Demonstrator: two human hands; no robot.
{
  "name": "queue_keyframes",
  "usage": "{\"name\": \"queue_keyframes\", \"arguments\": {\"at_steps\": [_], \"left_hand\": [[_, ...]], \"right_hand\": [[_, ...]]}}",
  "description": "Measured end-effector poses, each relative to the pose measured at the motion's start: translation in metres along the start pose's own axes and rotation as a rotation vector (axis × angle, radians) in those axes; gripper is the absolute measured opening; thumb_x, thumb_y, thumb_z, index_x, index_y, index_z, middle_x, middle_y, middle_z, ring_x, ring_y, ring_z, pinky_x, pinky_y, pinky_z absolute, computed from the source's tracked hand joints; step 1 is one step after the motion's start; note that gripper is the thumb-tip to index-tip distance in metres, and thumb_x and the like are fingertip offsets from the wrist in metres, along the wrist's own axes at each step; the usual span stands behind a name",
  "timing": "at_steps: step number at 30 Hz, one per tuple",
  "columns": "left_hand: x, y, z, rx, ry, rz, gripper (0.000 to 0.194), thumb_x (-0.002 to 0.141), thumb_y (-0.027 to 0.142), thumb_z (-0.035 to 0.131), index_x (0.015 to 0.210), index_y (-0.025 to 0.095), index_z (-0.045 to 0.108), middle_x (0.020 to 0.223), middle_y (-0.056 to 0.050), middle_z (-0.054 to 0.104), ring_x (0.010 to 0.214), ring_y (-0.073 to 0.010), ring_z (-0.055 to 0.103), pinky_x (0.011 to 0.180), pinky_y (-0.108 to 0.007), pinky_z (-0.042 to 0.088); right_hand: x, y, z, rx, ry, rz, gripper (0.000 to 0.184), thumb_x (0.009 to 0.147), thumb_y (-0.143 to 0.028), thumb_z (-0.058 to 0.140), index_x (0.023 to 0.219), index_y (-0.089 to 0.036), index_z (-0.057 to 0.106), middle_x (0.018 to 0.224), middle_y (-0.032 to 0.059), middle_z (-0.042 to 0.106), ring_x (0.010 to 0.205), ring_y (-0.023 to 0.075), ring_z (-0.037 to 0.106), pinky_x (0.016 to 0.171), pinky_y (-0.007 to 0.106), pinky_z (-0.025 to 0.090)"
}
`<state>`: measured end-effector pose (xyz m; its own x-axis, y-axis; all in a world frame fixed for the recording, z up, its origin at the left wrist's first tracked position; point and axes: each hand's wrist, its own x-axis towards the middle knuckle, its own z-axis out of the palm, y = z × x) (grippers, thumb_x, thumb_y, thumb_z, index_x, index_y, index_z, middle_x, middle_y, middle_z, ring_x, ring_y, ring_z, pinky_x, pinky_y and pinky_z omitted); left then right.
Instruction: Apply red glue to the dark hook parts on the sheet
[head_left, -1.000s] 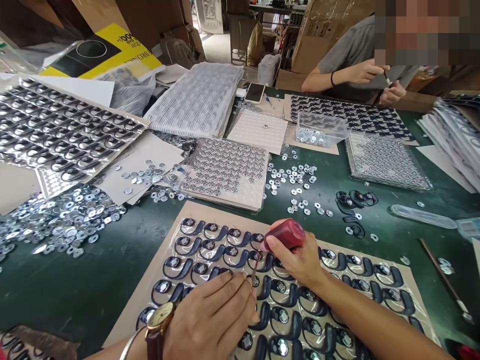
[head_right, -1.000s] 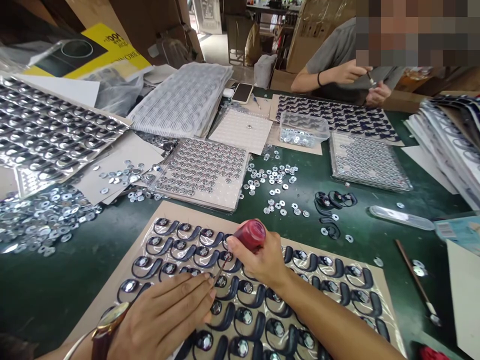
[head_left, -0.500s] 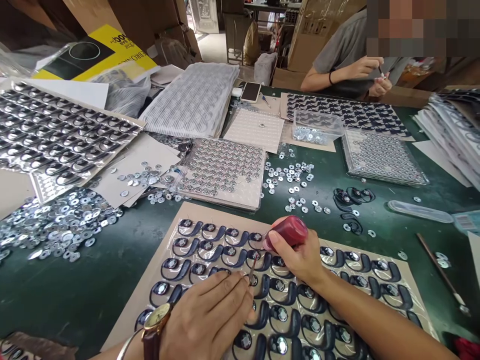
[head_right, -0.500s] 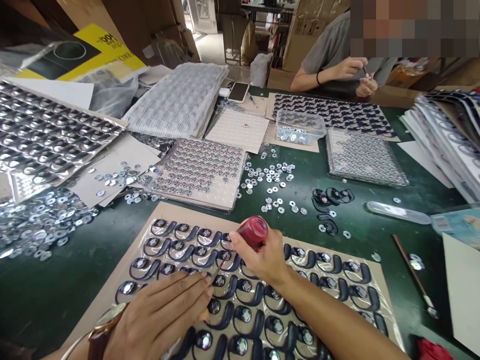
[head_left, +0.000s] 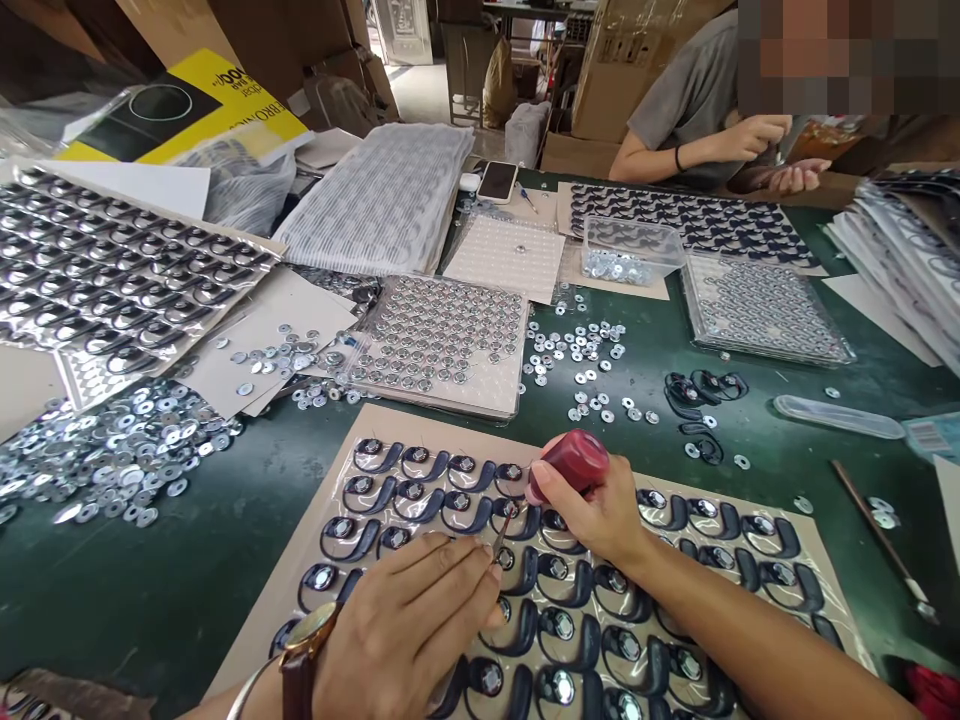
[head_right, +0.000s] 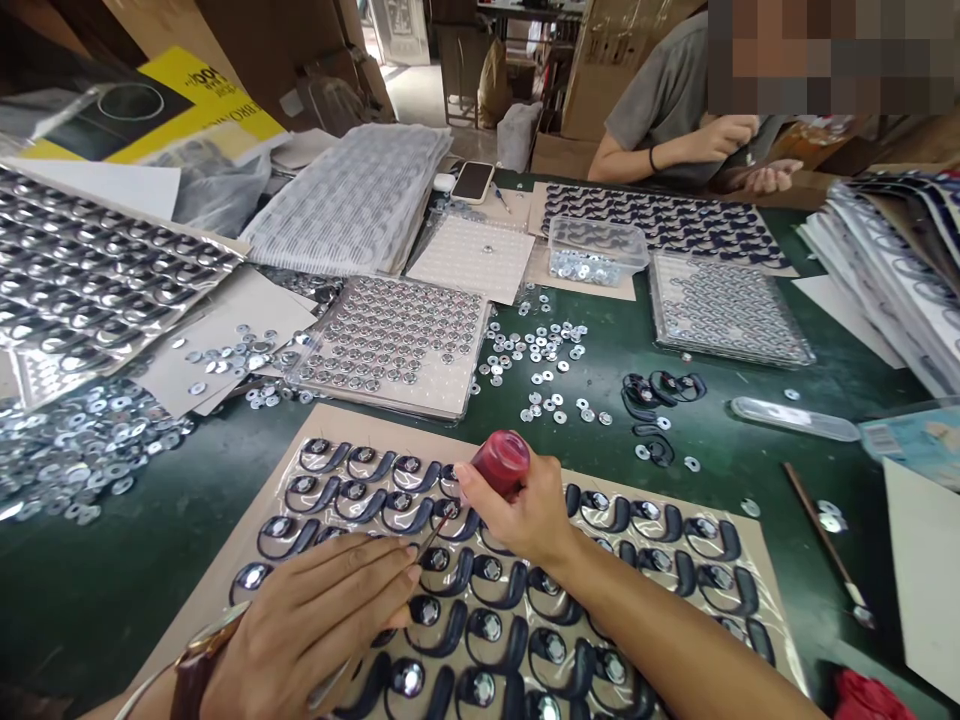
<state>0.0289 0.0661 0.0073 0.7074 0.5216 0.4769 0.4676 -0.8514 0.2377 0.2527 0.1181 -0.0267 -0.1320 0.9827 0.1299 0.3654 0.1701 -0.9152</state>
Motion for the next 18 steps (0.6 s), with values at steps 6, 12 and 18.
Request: {"name": "queue_keyframes", "arguments": {"at_steps": [6,12,18], "left_hand": [[0.005,-0.003,-0.001,-0.078,0.017,-0.073,0.026,0.086,0.007,0.053,0.109,0.010,0.064,0.104,-0.010,0.070,0.099,-0.0203,0.066,0.086,-0.035,0.058],[0.004,-0.008,0.001,-0.180,0.047,-0.138,0.027,0.085,0.005,0.055,0.111,0.011,0.062,0.104,-0.011,0.070,0.101,-0.0186,0.065,0.089,-0.033,0.056],[0.005,-0.017,-0.001,-0.360,0.080,-0.288,0.026,0.087,0.006,0.053,0.109,0.016,0.062,0.099,-0.007,0.071,0.095,-0.0179,0.068,0.081,-0.032,0.057]], "right_hand": [[0.000,0.003,0.000,0.035,0.013,0.003,0.014,0.084,-0.033,0.062,0.080,-0.020,0.061,0.060,0.0002,0.069,0.050,0.0154,0.064,0.053,0.026,0.052],[-0.001,0.002,0.000,0.050,-0.018,0.005,0.014,0.085,-0.033,0.061,0.081,-0.019,0.061,0.058,0.0000,0.068,0.051,0.0154,0.063,0.054,0.027,0.052],[-0.002,0.001,0.002,0.041,-0.055,-0.013,0.016,0.085,-0.033,0.060,0.079,-0.019,0.062,0.060,0.0005,0.068,0.054,0.0150,0.063,0.058,0.027,0.052]]}}
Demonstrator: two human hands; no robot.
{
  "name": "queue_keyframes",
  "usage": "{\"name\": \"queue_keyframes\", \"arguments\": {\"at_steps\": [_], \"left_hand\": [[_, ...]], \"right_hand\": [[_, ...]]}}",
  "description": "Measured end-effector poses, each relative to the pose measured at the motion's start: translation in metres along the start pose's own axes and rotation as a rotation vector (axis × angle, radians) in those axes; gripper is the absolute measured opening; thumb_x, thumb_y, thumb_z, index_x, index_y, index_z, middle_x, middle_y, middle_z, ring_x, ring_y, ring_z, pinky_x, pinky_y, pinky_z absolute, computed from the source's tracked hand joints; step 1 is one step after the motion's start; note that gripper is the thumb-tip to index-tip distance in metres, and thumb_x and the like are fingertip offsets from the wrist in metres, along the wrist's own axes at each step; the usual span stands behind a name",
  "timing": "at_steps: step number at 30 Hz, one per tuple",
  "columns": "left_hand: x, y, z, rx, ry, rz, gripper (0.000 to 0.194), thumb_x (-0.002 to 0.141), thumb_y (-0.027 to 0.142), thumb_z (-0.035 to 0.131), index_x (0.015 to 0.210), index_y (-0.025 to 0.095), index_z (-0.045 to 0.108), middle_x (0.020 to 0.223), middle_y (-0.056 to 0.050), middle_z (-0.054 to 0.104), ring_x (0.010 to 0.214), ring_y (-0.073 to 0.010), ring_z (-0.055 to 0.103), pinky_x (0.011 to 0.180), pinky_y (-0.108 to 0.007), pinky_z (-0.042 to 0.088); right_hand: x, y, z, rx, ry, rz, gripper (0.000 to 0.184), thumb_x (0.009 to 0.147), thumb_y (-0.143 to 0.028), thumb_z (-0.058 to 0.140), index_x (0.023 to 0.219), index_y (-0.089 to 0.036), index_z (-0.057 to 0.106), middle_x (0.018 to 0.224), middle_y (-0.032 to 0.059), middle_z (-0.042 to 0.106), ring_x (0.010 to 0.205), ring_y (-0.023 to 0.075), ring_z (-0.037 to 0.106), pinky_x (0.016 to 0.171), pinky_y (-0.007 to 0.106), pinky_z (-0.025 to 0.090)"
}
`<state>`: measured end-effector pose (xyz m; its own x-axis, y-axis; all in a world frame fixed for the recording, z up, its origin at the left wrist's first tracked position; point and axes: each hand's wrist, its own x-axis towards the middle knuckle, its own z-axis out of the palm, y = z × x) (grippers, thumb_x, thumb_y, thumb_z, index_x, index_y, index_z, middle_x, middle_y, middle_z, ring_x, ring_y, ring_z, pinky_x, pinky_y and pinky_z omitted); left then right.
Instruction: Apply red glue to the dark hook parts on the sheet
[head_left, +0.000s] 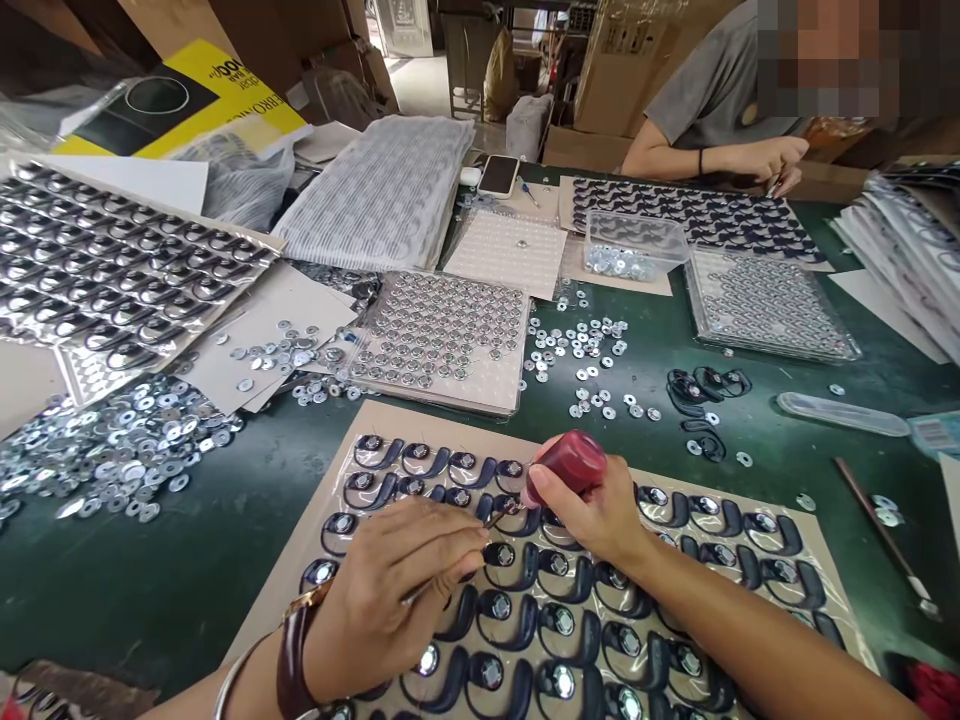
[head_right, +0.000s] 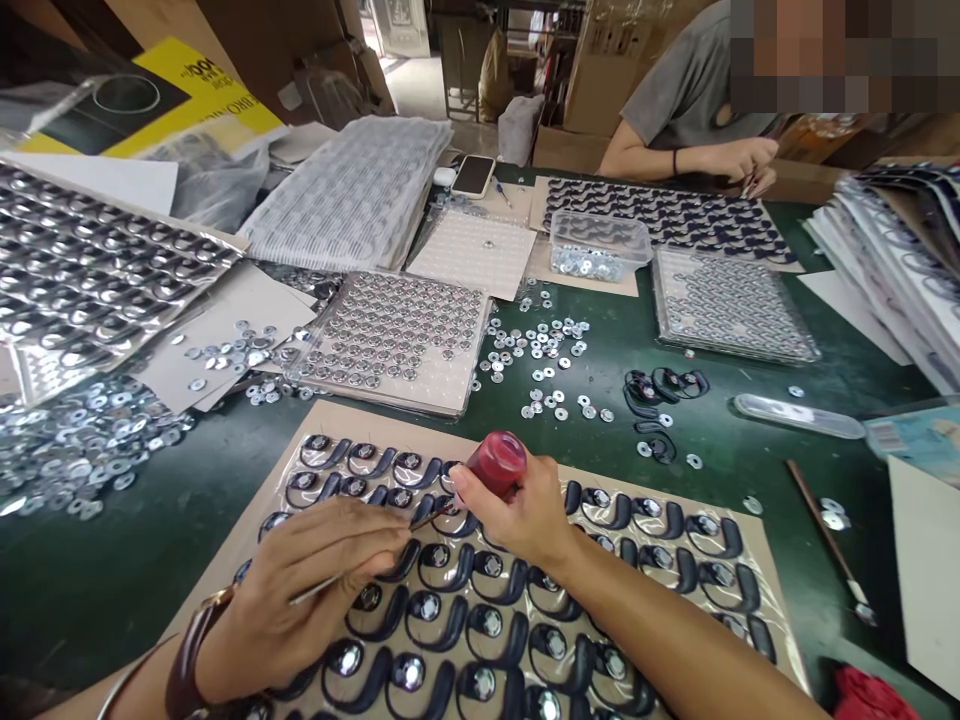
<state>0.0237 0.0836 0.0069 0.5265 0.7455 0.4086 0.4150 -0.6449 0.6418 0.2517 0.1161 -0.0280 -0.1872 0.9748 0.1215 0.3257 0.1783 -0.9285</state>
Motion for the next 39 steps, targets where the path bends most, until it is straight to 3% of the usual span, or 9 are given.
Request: {"name": "queue_keyframes", "arguments": {"at_steps": [8,13,19,22,26,34,39], "left_hand": [[0.011,-0.009,-0.004,-0.089,0.049,-0.216,0.017,0.091,0.013,0.053,0.096,0.018,0.069,0.091,-0.002,0.073,0.086,-0.0149,0.070,0.077,-0.025,0.059],[0.011,-0.011,-0.004,-0.072,0.050,-0.225,0.017,0.091,0.014,0.053,0.095,0.018,0.069,0.091,-0.002,0.073,0.086,-0.0146,0.070,0.077,-0.024,0.059],[0.006,-0.004,-0.001,-0.059,0.059,-0.118,0.018,0.090,0.012,0.054,0.100,0.018,0.067,0.093,-0.004,0.073,0.087,-0.0146,0.070,0.076,-0.026,0.059],[-0.005,0.007,-0.002,0.040,0.030,0.042,0.022,0.088,0.009,0.055,0.106,0.015,0.065,0.098,-0.006,0.072,0.092,-0.0167,0.068,0.081,-0.030,0.058],[-0.022,0.022,-0.006,0.208,-0.060,0.244,0.024,0.085,0.009,0.056,0.107,0.008,0.065,0.102,-0.011,0.071,0.098,-0.0196,0.067,0.090,-0.033,0.055],[-0.033,0.029,0.001,0.342,-0.124,0.345,0.022,0.088,0.014,0.056,0.106,0.006,0.066,0.104,-0.011,0.071,0.101,-0.0220,0.067,0.092,-0.036,0.055],[-0.038,0.035,0.009,0.401,-0.077,0.380,0.021,0.091,0.012,0.051,0.102,0.005,0.067,0.102,-0.011,0.071,0.100,-0.0225,0.067,0.093,-0.035,0.054]], "right_hand": [[-0.002,0.004,0.002,0.016,-0.010,-0.052,0.016,0.082,-0.034,0.063,0.088,-0.019,0.060,0.066,0.0010,0.069,0.059,0.0161,0.065,0.060,0.028,0.054],[0.000,-0.003,0.002,-0.058,0.021,-0.143,0.022,0.075,-0.037,0.072,0.084,-0.020,0.060,0.070,0.0006,0.069,0.059,0.0153,0.065,0.058,0.027,0.053],[0.005,-0.023,-0.015,0.052,-0.071,0.057,0.023,0.083,-0.041,0.063,0.081,-0.018,0.062,0.065,0.0002,0.067,0.055,0.0132,0.061,0.054,0.025,0.050],[-0.003,-0.029,-0.017,0.051,-0.001,0.072,0.022,0.081,-0.039,0.066,0.079,-0.018,0.063,0.063,0.0000,0.067,0.052,0.0125,0.060,0.051,0.024,0.050],[-0.024,-0.022,-0.002,0.110,0.110,0.051,0.015,0.081,-0.033,0.067,0.083,-0.019,0.061,0.061,0.0001,0.068,0.052,0.0152,0.063,0.052,0.026,0.053],[-0.037,-0.002,0.015,0.172,0.019,0.065,0.020,0.082,-0.032,0.066,0.095,-0.019,0.058,0.072,0.0043,0.071,0.060,0.0190,0.067,0.060,0.030,0.056],[-0.037,-0.001,0.015,0.195,-0.024,0.070,0.020,0.082,-0.033,0.066,0.095,-0.019,0.057,0.071,0.0036,0.069,0.061,0.0191,0.067,0.061,0.031,0.055]]}}
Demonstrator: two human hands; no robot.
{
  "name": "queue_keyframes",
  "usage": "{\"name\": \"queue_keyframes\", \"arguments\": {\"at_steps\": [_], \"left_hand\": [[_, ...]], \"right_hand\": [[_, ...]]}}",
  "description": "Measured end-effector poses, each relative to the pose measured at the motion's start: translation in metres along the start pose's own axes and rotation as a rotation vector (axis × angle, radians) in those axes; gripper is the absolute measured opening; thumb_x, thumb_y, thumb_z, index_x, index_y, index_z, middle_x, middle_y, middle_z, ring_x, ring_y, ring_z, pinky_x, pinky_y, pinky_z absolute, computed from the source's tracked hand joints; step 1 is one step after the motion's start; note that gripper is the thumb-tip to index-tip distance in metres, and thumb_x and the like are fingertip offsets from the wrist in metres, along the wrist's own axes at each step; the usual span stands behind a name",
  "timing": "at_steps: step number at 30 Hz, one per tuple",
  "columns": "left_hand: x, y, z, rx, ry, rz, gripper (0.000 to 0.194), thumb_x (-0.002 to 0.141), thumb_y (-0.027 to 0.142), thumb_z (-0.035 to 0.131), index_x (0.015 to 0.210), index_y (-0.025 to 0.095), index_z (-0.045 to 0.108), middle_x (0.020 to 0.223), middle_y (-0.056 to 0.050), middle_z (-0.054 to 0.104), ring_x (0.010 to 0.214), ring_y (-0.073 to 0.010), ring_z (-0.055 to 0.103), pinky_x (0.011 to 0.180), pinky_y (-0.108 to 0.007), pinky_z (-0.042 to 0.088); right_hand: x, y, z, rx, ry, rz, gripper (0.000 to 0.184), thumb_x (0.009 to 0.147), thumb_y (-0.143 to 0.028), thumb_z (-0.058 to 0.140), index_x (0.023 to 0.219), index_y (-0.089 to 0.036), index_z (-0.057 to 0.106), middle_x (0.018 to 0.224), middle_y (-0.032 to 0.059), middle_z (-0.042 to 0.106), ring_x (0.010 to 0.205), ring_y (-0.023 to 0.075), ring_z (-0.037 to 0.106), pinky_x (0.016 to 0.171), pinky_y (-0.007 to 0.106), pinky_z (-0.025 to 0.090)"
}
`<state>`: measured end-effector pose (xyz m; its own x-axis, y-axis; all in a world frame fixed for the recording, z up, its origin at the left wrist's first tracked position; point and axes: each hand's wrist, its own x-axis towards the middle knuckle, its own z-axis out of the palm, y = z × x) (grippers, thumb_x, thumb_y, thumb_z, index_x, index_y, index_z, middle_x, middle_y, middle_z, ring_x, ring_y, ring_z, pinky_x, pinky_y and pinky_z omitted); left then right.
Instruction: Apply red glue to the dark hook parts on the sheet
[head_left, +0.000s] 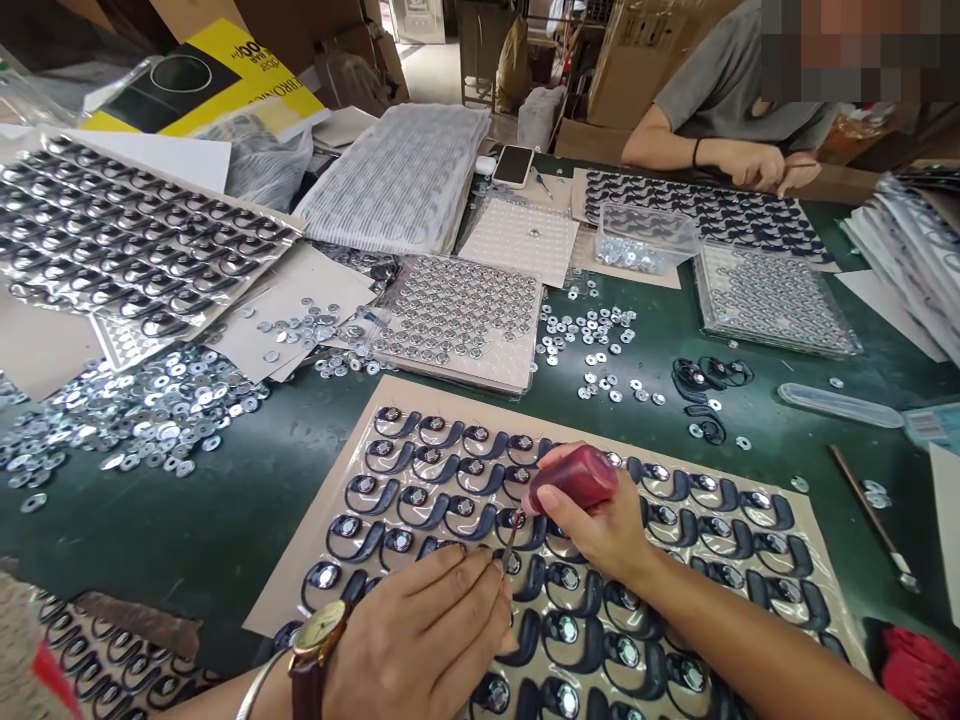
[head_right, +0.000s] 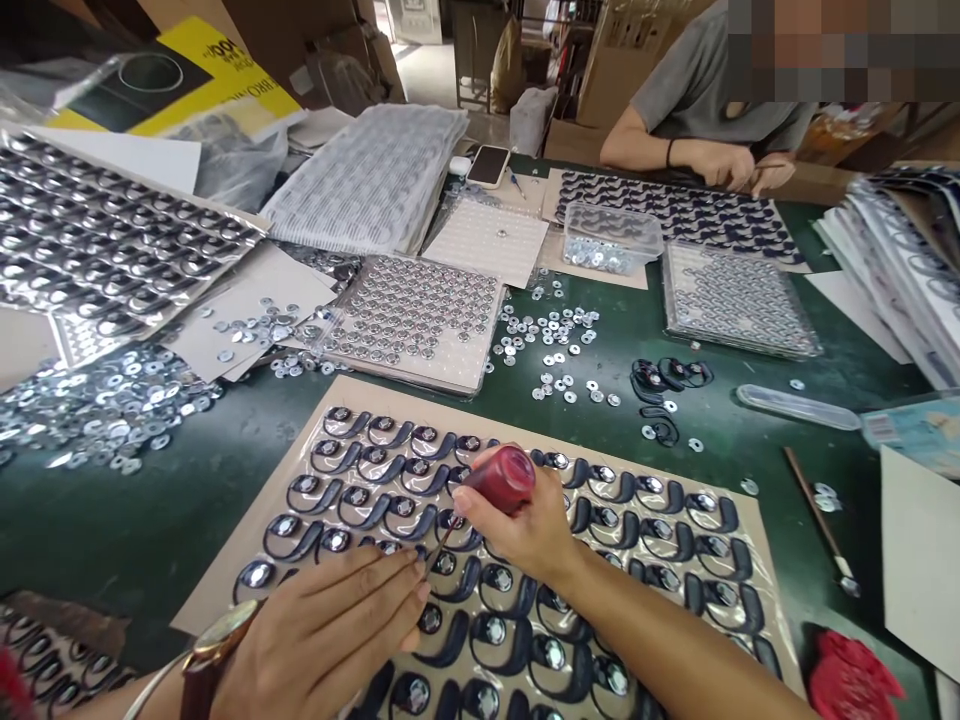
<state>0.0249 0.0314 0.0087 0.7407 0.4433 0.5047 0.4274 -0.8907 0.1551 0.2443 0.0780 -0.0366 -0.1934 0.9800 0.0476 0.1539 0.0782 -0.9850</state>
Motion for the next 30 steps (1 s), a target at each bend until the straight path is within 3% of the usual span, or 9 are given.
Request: {"name": "queue_keyframes", "arguments": {"at_steps": [6,12,22,30], "left_hand": [[-0.0037,0.0028,0.0028,-0.007,-0.016,0.000,0.023,0.092,0.012,0.048,0.103,0.005,0.067,0.103,-0.012,0.071,0.100,-0.0235,0.067,0.091,-0.036,0.055],[-0.0003,0.0024,0.0009,-0.005,0.037,-0.033,0.022,0.092,0.012,0.049,0.101,0.006,0.068,0.101,-0.010,0.072,0.099,-0.0217,0.067,0.089,-0.034,0.056],[0.0049,-0.0024,-0.0053,-0.037,-0.037,0.003,0.021,0.090,0.011,0.052,0.101,0.004,0.068,0.098,-0.012,0.072,0.094,-0.0245,0.069,0.081,-0.037,0.060],[-0.0010,-0.0021,-0.0026,-0.058,-0.038,-0.014,0.023,0.090,0.012,0.052,0.105,0.004,0.067,0.103,-0.013,0.071,0.101,-0.0252,0.066,0.086,-0.038,0.057]], "right_hand": [[-0.0007,0.0016,-0.0004,-0.053,-0.037,-0.006,0.022,0.081,-0.032,0.067,0.096,-0.019,0.059,0.075,0.0044,0.070,0.067,0.0200,0.068,0.065,0.031,0.056],[0.0016,-0.0015,0.0007,-0.098,0.032,-0.029,0.018,0.082,-0.032,0.065,0.093,-0.019,0.059,0.070,0.0031,0.070,0.060,0.0185,0.066,0.062,0.030,0.055],[0.0030,-0.0052,-0.0032,-0.173,0.093,-0.071,0.013,0.083,-0.030,0.065,0.088,-0.020,0.061,0.064,-0.0002,0.067,0.056,0.0161,0.065,0.059,0.027,0.052],[0.0001,-0.0012,-0.0044,-0.169,0.110,-0.035,0.013,0.083,-0.031,0.064,0.089,-0.020,0.061,0.065,0.0003,0.067,0.056,0.0166,0.064,0.058,0.027,0.052]]}}
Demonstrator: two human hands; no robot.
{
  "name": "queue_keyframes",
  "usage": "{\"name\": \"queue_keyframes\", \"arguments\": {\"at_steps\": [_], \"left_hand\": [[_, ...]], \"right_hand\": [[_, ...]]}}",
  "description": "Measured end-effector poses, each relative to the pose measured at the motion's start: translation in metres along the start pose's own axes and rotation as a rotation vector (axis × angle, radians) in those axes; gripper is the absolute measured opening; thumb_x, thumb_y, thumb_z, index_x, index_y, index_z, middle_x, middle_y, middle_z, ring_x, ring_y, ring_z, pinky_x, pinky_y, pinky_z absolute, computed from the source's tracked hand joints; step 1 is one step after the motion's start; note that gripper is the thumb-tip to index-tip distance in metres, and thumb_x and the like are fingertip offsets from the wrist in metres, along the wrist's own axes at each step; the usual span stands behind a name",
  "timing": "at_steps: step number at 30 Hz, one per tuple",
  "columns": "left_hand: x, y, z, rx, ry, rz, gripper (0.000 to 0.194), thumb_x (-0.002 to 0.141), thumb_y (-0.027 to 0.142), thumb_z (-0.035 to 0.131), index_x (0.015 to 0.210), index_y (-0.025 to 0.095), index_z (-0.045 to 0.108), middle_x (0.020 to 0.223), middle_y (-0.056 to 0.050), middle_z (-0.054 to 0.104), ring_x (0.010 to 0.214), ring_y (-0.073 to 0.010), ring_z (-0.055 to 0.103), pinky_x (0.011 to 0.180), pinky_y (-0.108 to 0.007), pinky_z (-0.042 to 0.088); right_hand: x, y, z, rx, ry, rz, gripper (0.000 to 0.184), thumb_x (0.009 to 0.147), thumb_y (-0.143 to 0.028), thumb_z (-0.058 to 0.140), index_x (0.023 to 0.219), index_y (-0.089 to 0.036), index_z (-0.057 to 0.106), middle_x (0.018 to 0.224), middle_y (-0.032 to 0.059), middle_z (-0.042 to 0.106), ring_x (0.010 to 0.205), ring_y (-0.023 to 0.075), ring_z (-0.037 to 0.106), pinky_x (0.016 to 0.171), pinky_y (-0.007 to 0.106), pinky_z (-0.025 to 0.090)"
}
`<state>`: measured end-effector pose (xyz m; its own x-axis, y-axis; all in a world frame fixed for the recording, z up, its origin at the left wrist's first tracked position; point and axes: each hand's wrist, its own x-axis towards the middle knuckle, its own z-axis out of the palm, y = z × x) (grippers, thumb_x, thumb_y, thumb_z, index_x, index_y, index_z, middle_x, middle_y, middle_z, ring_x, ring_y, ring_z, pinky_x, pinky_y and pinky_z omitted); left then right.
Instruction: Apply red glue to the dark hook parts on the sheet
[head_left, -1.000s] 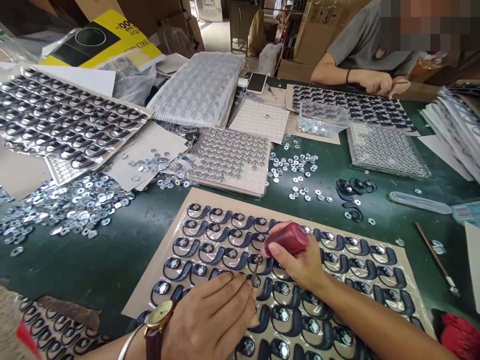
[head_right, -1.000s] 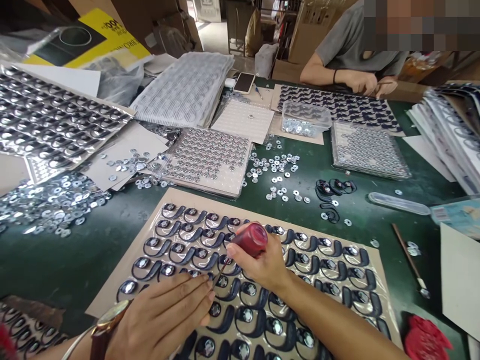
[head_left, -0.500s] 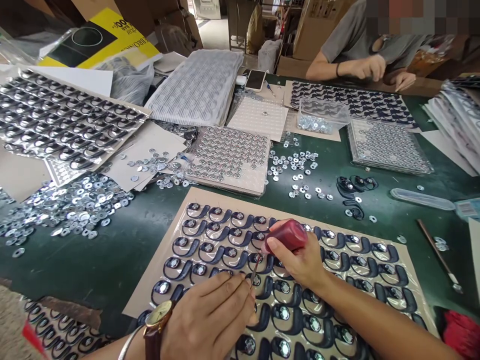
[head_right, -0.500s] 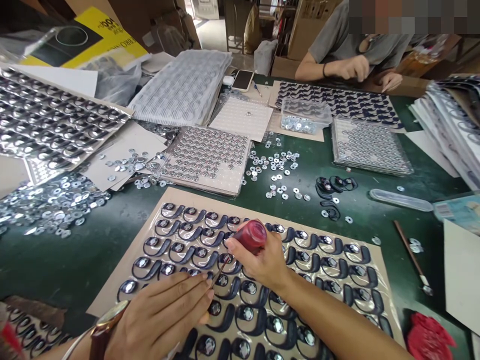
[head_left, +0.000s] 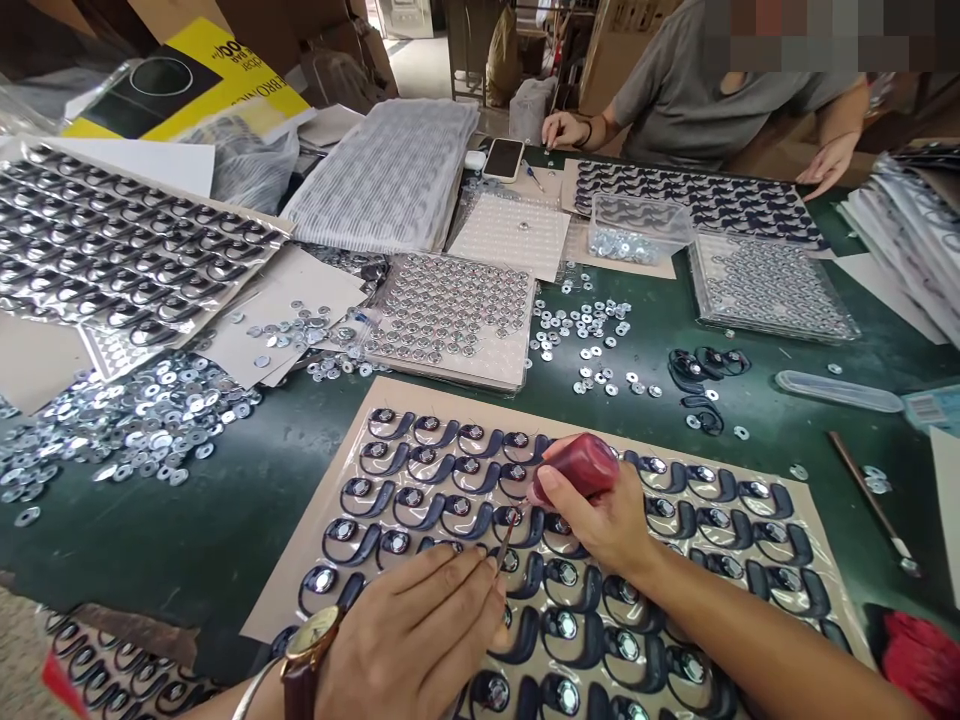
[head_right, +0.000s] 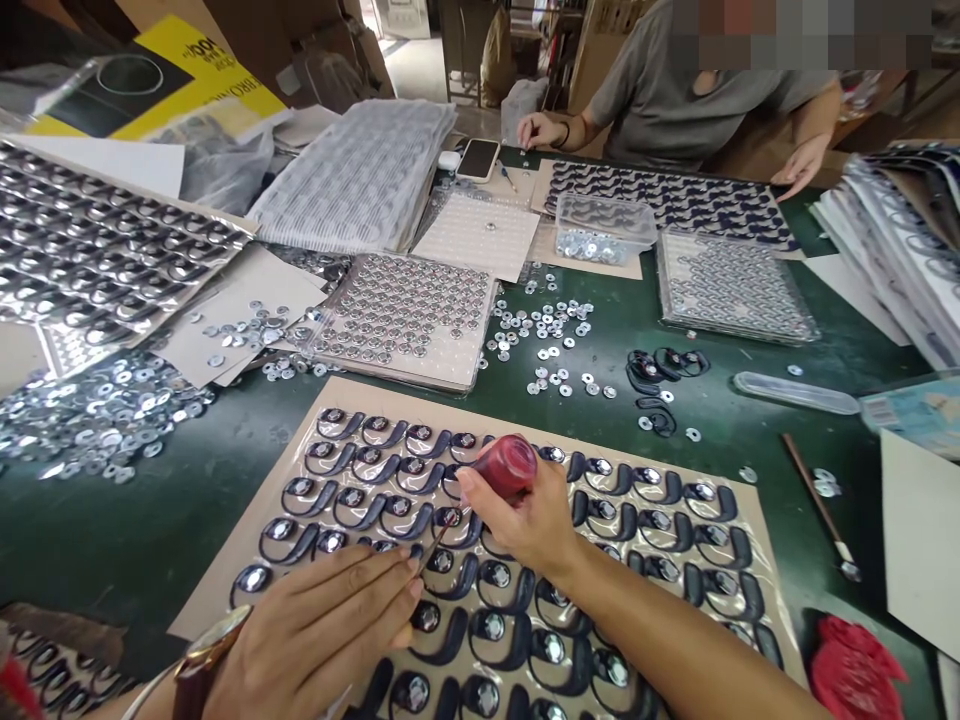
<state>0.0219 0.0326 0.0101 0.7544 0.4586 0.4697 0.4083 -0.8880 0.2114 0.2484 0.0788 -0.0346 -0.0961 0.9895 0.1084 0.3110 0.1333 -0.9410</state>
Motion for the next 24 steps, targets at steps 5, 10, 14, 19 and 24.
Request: {"name": "queue_keyframes", "arguments": {"at_steps": [5,10,14,19,24], "left_hand": [[-0.008,0.001,0.003,0.000,-0.028,-0.014,0.025,0.087,0.011,0.056,0.109,0.005,0.065,0.108,-0.012,0.069,0.107,-0.0251,0.063,0.090,-0.039,0.055],[-0.006,0.001,0.002,-0.039,0.032,-0.088,0.027,0.086,0.008,0.055,0.111,0.007,0.065,0.111,-0.009,0.069,0.108,-0.0220,0.062,0.093,-0.038,0.053],[-0.001,-0.001,0.001,-0.067,0.064,-0.124,0.025,0.084,0.008,0.058,0.108,0.009,0.065,0.106,-0.008,0.070,0.104,-0.0205,0.064,0.092,-0.036,0.054],[0.000,-0.003,0.001,-0.105,0.071,-0.161,0.029,0.081,0.005,0.059,0.109,0.008,0.064,0.105,-0.009,0.070,0.102,-0.0203,0.065,0.091,-0.035,0.055],[0.003,-0.006,-0.002,-0.165,0.080,-0.193,0.029,0.082,0.005,0.055,0.110,0.010,0.063,0.102,-0.009,0.071,0.099,-0.0181,0.066,0.092,-0.031,0.054]], "right_hand": [[0.000,0.002,0.000,-0.033,-0.014,0.007,0.015,0.083,-0.032,0.064,0.089,-0.019,0.061,0.064,0.0007,0.068,0.057,0.0170,0.064,0.059,0.027,0.052],[0.001,-0.002,0.000,-0.041,-0.013,-0.019,0.014,0.083,-0.032,0.064,0.087,-0.018,0.061,0.064,0.0006,0.067,0.057,0.0163,0.064,0.059,0.027,0.052],[0.004,-0.008,-0.002,-0.077,-0.007,-0.034,0.015,0.083,-0.033,0.063,0.080,-0.018,0.062,0.060,0.0007,0.067,0.054,0.0161,0.062,0.059,0.028,0.052],[0.006,-0.010,-0.003,-0.088,-0.035,-0.022,0.017,0.085,-0.033,0.061,0.075,-0.019,0.063,0.056,0.0007,0.067,0.052,0.0162,0.062,0.058,0.028,0.051],[0.002,-0.006,-0.003,-0.009,-0.025,-0.011,0.011,0.085,-0.030,0.062,0.081,-0.020,0.062,0.060,0.0002,0.069,0.052,0.0161,0.064,0.057,0.027,0.052]]}}
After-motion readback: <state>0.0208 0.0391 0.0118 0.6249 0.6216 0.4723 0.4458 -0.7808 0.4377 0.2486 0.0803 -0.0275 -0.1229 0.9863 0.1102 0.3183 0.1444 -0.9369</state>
